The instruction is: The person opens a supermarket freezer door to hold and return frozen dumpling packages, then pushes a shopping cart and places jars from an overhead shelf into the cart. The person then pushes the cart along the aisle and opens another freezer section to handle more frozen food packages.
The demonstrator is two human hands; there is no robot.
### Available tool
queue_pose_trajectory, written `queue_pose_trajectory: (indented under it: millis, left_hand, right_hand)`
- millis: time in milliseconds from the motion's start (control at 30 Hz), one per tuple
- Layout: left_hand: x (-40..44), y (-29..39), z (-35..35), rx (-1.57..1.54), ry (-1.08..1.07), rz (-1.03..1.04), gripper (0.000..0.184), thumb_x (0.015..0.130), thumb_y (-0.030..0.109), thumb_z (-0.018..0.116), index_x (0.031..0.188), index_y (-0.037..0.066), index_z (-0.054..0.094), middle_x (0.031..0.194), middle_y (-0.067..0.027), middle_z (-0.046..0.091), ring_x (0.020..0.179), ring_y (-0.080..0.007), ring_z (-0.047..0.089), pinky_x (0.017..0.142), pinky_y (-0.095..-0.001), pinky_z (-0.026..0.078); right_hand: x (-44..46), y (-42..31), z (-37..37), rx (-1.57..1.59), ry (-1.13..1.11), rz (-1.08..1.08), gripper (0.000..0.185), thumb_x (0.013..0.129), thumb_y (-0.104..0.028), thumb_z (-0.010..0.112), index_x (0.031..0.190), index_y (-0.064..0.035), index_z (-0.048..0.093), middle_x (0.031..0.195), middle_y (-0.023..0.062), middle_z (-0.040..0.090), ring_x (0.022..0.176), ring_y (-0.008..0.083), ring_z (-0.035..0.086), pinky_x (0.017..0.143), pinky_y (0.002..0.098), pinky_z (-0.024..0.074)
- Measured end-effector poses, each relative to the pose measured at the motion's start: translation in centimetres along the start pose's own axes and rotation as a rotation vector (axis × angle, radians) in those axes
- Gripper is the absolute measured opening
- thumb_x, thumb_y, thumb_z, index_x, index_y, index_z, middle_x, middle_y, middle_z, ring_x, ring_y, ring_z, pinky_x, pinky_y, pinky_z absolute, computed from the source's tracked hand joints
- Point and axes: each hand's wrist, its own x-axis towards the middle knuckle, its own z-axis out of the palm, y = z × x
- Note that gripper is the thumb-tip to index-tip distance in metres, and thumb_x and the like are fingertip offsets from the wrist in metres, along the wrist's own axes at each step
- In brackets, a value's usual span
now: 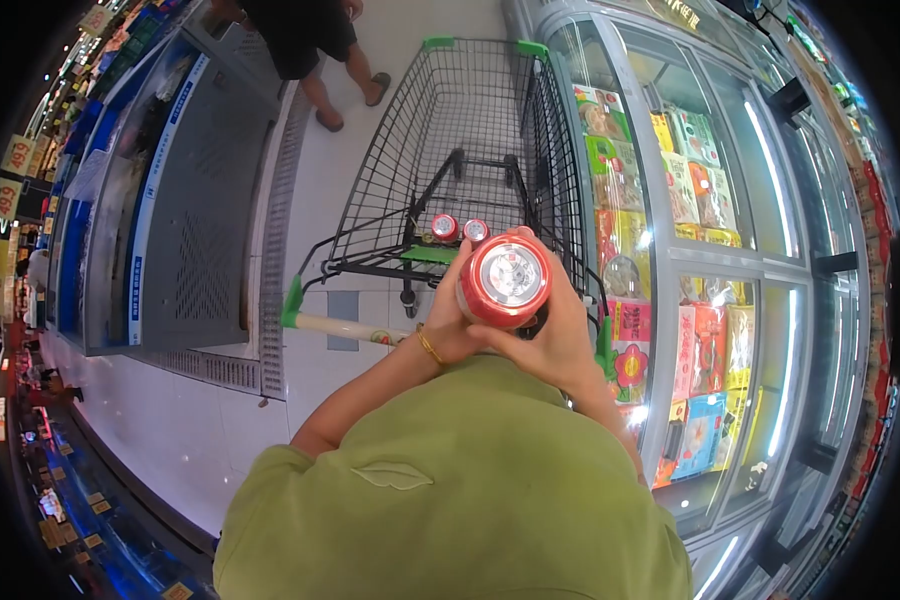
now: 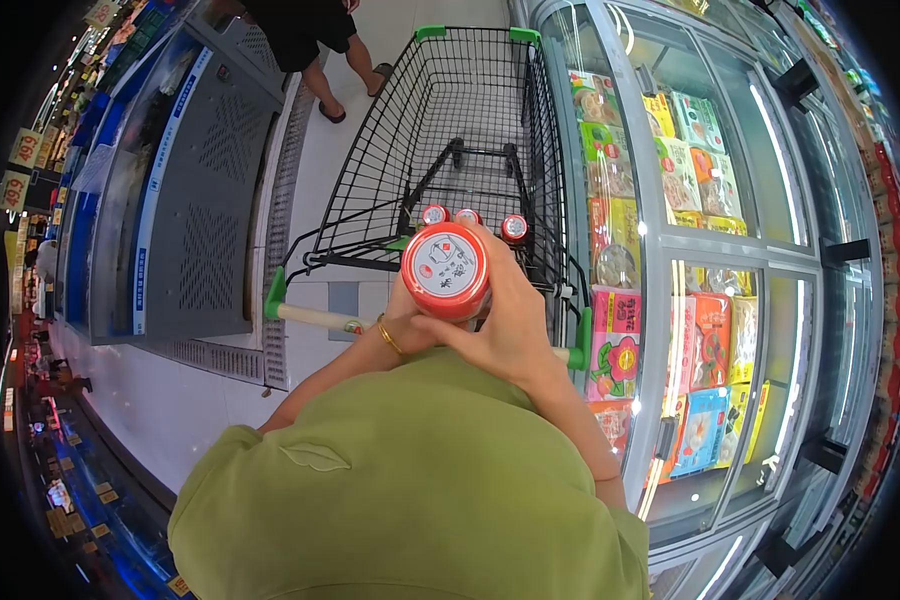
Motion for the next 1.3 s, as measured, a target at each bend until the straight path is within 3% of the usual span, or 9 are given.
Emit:
queue_pose_trajectory:
  millis: [100, 167, 333, 633, 700, 767, 867, 967, 1300]
  left_hand:
    - [-0.3, -0.6, 1.5, 0.037, 0.127, 0.122, 0.058, 0.098, 0.057, 0.031, 0.134, 0.014, 0.047, 0.129, -0.0050, 0.055, 0.115, -0.0208, 0.056, 0.097, -0.0403, 0.048]
    - [-0.6, -0.7, 2.3, 0.262, 0.297, 0.192, 0.056, 0.098, 0.055, 0.031, 0.134, 0.014, 0.047, 0.129, -0.0058, 0.055, 0.116, -0.0208, 0.056, 0.096, -0.0405, 0.048]
    - [-1.3, -0.7, 2.6, 0.249, 0.236, 0.202, 0.056, 0.099, 0.052, 0.030, 0.135, 0.012, 0.046, 0.130, -0.0071, 0.054, 0.118, -0.0207, 0.054, 0.097, -0.0408, 0.046]
    - [-2.6, -0.8, 3.5, 0.440, 0.213, 0.363, 0.054, 0.100, 0.044, 0.031, 0.138, 0.009, 0.041, 0.137, -0.0089, 0.049, 0.127, -0.0230, 0.047, 0.107, -0.0429, 0.036]
    - [-2.9, -0.8, 3.5, 0.492, 0.204, 0.423, 0.053, 0.100, 0.043, 0.031, 0.140, 0.008, 0.038, 0.140, -0.0092, 0.046, 0.129, -0.0235, 0.045, 0.108, -0.0435, 0.035]
    - [-3.3, -0.4, 3.3, 0.540, 0.144, 0.524, 0.050, 0.095, 0.027, 0.050, 0.140, 0.010, 0.035, 0.143, -0.0097, 0.041, 0.129, -0.0262, 0.043, 0.108, -0.0442, 0.034]
    - [-3.8, -0.1, 3.2, 0.640, 0.154, 0.611, 0.057, 0.089, 0.012, 0.059, 0.139, 0.008, 0.034, 0.143, -0.0103, 0.039, 0.128, -0.0254, 0.043, 0.108, -0.0418, 0.035]
    - [-4.0, -0.2, 3.4, 0.840, 0.168, 0.694, 0.060, 0.084, 0.000, 0.061, 0.138, 0.005, 0.035, 0.143, -0.0120, 0.039, 0.128, -0.0238, 0.044, 0.107, -0.0398, 0.037]
    - [-4.1, 0.1, 3.1, 0.819, 0.220, 0.684, 0.060, 0.082, -0.005, 0.061, 0.136, 0.003, 0.035, 0.141, -0.0134, 0.040, 0.126, -0.0232, 0.045, 0.106, -0.0377, 0.038]
  right_hand:
    - [0.1, -0.2, 0.3, 0.044, -0.012, 0.015, 0.092, 0.063, -0.032, 0.088, 0.135, 0.0014, 0.042, 0.137, 0.0204, 0.048, 0.124, 0.0328, 0.052, 0.101, 0.0386, 0.0428]
    - [0.1, -0.1, 0.6, 0.071, -0.010, 0.014, 0.093, 0.063, -0.033, 0.088, 0.135, 0.0016, 0.041, 0.137, 0.0202, 0.047, 0.125, 0.0322, 0.051, 0.103, 0.0386, 0.0415]
    - [0.0, -0.3, 1.3, 0.126, 0.007, 0.019, 0.096, 0.063, -0.033, 0.088, 0.137, 0.0024, 0.039, 0.138, 0.0194, 0.047, 0.127, 0.0306, 0.048, 0.105, 0.0388, 0.0392]
    - [-0.1, 0.2, 2.0, 0.541, 0.102, 0.165, 0.105, 0.060, -0.019, 0.091, 0.143, 0.0004, 0.029, 0.136, 0.0167, 0.049, 0.124, 0.0245, 0.050, 0.105, 0.0368, 0.0394]
    - [-0.2, 0.4, 1.9, 0.573, 0.127, 0.214, 0.095, 0.064, -0.018, 0.088, 0.140, -0.0001, 0.034, 0.135, 0.0159, 0.049, 0.122, 0.0229, 0.051, 0.103, 0.0353, 0.0410]
    - [-0.1, 0.4, 1.7, 0.615, 0.140, 0.323, 0.089, 0.067, -0.017, 0.086, 0.139, -0.0001, 0.036, 0.133, 0.0151, 0.050, 0.121, 0.0217, 0.051, 0.102, 0.0343, 0.0419]
    - [-0.1, 1.0, 2.1, 0.750, 0.185, 0.490, 0.078, 0.072, -0.015, 0.081, 0.137, -0.0002, 0.039, 0.129, 0.0133, 0.051, 0.117, 0.0192, 0.053, 0.099, 0.0325, 0.0436]
    - [0.1, 1.4, 2.4, 0.899, 0.216, 0.569, 0.067, 0.079, -0.012, 0.075, 0.136, -0.0010, 0.040, 0.125, 0.0115, 0.052, 0.111, 0.0167, 0.055, 0.096, 0.0316, 0.0448]
    - [0.4, 2.3, 2.6, 0.978, 0.175, 0.655, 0.059, 0.085, -0.014, 0.070, 0.133, 0.0018, 0.041, 0.119, 0.0118, 0.056, 0.107, 0.0161, 0.056, 0.094, 0.0312, 0.0442]
